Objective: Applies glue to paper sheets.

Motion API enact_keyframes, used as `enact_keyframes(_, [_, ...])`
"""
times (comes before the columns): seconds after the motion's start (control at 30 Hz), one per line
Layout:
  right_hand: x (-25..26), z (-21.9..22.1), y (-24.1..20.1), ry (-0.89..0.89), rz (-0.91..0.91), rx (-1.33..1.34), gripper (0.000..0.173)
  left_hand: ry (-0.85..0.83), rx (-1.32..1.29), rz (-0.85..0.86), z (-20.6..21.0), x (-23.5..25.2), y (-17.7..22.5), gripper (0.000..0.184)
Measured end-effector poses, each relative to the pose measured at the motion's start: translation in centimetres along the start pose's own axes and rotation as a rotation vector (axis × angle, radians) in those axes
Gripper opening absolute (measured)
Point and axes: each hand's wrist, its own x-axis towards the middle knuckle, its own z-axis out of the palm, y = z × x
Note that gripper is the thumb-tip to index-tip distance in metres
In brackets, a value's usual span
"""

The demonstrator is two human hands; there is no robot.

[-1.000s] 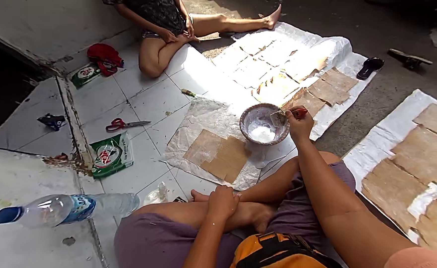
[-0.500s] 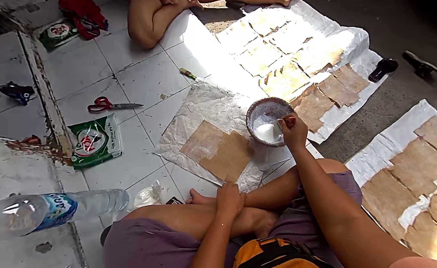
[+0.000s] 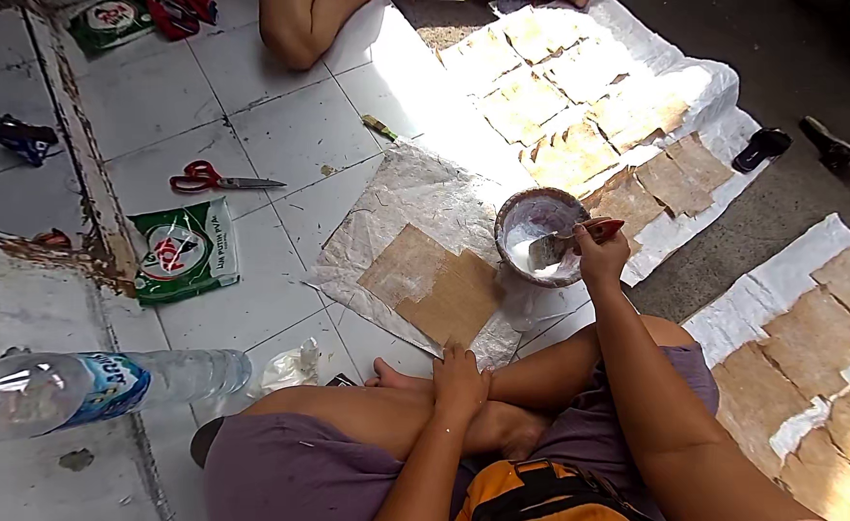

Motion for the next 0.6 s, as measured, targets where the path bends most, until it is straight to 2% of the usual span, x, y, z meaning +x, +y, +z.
enact_keyframes(0.13, [1.3, -1.4, 0.1, 0.155, 0.36, 0.349, 0.026, -0.013, -0.013, -0.008, 0.0, -0.1, 0.5, 0.069])
enact_keyframes(0.23, [1.7, -2.2, -0.1, 0.214, 0.502, 0.474, 0.027, -0.017, -0.012, -0.007, 0.0, 0.0, 1.0, 0.069])
enact_keyframes(0.4, [1.8, -3.0, 0.5, 0.27, 0.586, 0.549, 0.026, 0.008, -0.047, 0.012, 0.5, 0.3, 0.5, 0.072])
enact_keyframes(0.6, [1.5, -2.5, 0.3, 0.28, 0.541, 0.471, 0.034, 0.043, -0.077, 0.002, 0.7, -0.2, 0.2, 0.073])
